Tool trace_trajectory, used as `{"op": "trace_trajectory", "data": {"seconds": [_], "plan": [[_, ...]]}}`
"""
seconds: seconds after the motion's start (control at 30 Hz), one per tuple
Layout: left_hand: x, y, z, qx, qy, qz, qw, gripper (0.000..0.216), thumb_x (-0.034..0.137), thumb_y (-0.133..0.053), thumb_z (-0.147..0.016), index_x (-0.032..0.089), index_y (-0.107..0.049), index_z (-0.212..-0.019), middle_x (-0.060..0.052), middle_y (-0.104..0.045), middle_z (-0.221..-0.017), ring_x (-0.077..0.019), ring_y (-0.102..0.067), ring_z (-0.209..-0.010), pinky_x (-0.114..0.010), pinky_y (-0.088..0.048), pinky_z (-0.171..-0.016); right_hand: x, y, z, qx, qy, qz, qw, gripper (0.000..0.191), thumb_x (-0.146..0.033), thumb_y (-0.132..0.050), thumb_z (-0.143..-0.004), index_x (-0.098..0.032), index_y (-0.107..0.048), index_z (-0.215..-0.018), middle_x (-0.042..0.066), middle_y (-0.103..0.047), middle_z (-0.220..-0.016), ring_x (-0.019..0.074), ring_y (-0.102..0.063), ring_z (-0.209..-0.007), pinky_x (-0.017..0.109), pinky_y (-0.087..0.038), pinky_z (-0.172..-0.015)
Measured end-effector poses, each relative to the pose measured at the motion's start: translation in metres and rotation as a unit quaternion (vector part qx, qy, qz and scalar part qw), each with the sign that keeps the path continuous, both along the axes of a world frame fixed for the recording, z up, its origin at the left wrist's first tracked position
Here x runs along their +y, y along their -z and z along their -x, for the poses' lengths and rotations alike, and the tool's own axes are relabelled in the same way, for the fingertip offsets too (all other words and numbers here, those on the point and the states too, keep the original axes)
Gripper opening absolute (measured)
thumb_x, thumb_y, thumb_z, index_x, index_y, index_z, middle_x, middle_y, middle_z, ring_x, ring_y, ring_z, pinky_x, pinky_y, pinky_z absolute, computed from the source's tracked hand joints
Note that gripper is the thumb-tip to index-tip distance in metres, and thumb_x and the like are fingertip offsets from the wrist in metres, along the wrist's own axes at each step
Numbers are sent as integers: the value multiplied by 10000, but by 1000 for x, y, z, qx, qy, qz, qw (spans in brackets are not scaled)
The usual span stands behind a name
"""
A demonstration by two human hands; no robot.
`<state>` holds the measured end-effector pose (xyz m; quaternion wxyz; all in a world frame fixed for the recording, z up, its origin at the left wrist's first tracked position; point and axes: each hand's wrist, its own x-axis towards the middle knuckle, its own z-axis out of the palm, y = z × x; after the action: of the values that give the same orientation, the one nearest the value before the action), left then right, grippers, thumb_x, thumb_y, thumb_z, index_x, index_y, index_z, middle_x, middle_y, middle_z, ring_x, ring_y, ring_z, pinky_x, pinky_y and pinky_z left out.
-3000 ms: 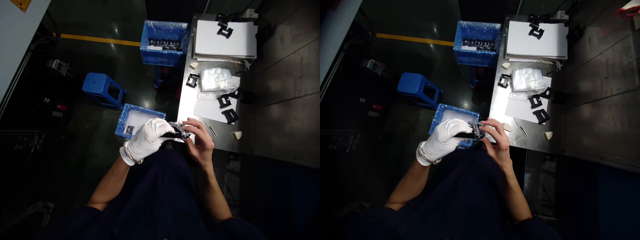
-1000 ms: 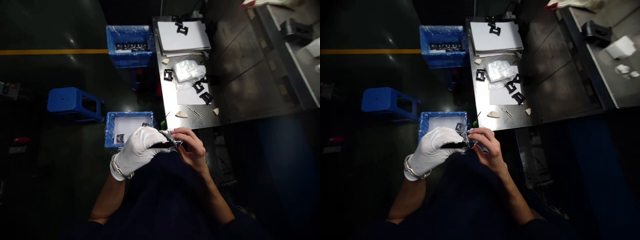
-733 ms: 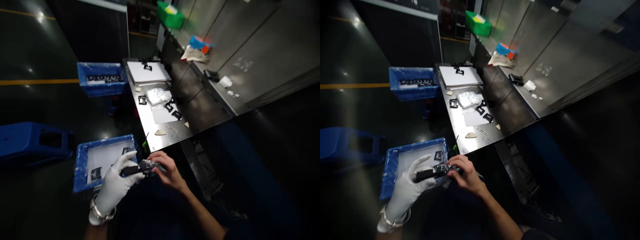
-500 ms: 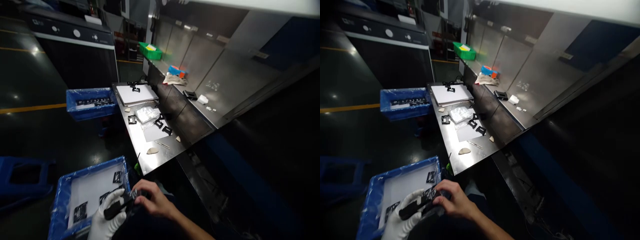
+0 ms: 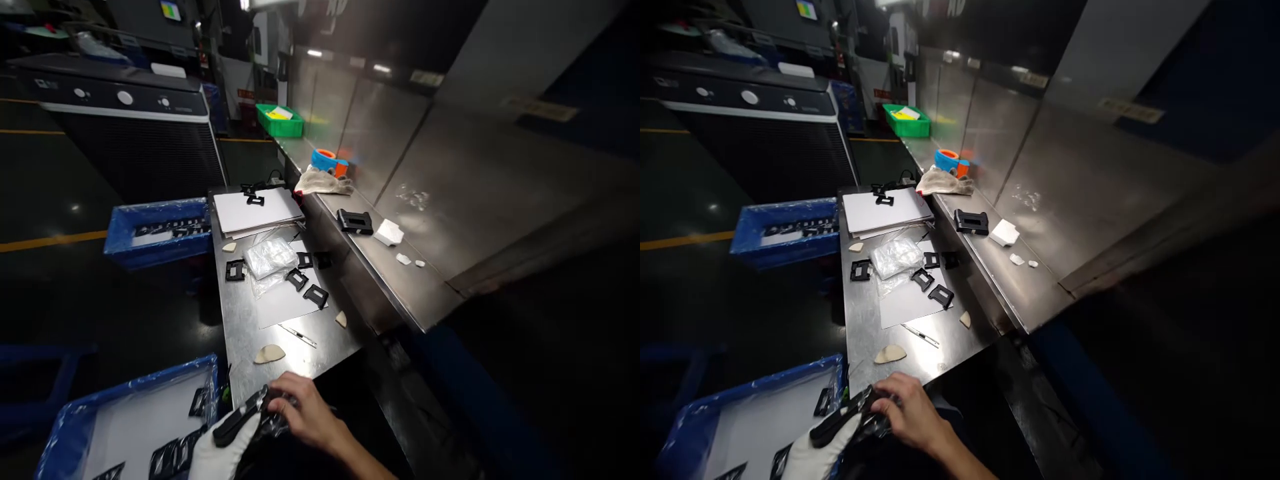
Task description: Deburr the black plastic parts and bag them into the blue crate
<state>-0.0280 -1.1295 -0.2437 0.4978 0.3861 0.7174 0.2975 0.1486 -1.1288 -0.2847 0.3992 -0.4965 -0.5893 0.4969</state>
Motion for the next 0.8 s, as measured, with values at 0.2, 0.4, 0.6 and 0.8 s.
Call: {"op": "trace_trajectory", "data": {"seconds": [0.2,0.4,0.6,0.8], "plan": [[14,13,-54,-19,-75,56,995,431,516,-865,-560,194,-792,-837,-58,-804,-863,-351,-764,-927,-422,-640,-897,39,23,-74,23,-65,63,996,147,-318,-658,-918,-199,-744,-920,22,-702,-869,160,-633,-810,266,-476,-753],[6,18,-78,-46,-146,51,987,514,499,-829,-707,145,-743,-1070,-109,-779,-1097,-324,-718,-1097,-435,-568,-1024,58,39,-88,13,-118,92,989,203,-359,-663,-911,-168,-667,-843,-20,-596,-728,122,-534,-693,242,-412,-656],[12,15,-81,-36,-183,23,982,479,461,-835,-724,161,-747,-1088,-107,-770,-1129,-312,-728,-1078,-431,-573,-1020,60,40,-81,-7,-146,58,988,231,-367,-544,-984,-183,-654,-896,-11,-598,-749,130,-542,-698,254,-418,-670],[33,7,-70,-58,-122,7,991,460,464,-852,-677,170,-782,-1025,-79,-792,-1051,-303,-737,-1048,-378,-590,-985,61,39,-84,-14,-50,46,998,247,-389,-502,-1006,-187,-644,-999,45,-665,-894,180,-623,-833,284,-477,-733]]}}
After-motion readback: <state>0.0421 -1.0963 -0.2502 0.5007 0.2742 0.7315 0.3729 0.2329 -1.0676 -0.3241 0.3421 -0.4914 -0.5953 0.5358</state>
